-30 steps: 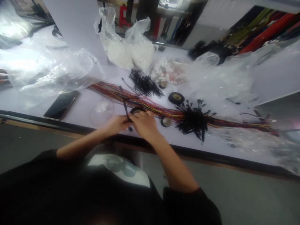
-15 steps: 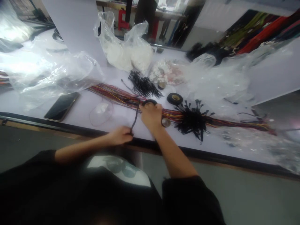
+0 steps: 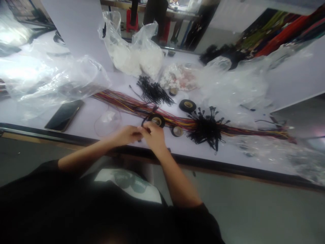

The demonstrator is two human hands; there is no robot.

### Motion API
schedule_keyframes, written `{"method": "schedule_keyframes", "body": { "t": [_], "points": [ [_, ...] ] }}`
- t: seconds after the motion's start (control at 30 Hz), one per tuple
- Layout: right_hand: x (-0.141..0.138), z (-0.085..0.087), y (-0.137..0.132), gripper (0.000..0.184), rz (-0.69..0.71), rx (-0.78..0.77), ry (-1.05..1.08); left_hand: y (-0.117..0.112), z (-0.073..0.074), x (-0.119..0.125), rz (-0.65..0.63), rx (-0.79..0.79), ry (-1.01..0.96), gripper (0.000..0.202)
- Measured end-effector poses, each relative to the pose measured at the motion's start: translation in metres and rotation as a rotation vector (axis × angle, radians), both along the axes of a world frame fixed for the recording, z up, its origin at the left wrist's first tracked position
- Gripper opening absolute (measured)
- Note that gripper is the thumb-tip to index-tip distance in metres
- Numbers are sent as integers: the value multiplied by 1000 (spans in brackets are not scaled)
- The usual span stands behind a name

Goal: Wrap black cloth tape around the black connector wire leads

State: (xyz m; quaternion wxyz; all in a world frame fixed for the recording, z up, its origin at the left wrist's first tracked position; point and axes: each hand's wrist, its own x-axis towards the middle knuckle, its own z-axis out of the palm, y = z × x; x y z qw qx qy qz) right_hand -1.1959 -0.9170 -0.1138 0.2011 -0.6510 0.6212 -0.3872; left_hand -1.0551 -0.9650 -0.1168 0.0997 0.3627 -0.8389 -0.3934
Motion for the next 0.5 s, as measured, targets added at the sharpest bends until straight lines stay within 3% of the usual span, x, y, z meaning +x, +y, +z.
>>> {"method": "schedule_keyframes", "body": {
  "t": [0.1,0.2,0.27,0.33,0.43,0.5],
  "points": [
    [7,-3,1,32,-150,-27,-98,11,-2,-8,58,-168,-85,29],
    [6,-3,1,35,-244,-35,-158,14,-1,-15,-37,-277,-190,30],
    [-9,0,0,34,-328,-54,-173,8,4,-16,-129,-248,-230,33],
    [-39,6,2,31,-472,-68,-142,-8,10,-16,-123,-214,-247,42],
    [-102,14,11,28,-699,9,135,-45,15,-12,163,-340,-273,41],
    [-139,16,19,27,-734,124,328,-70,11,-11,306,-367,-320,42]
  ]
}}
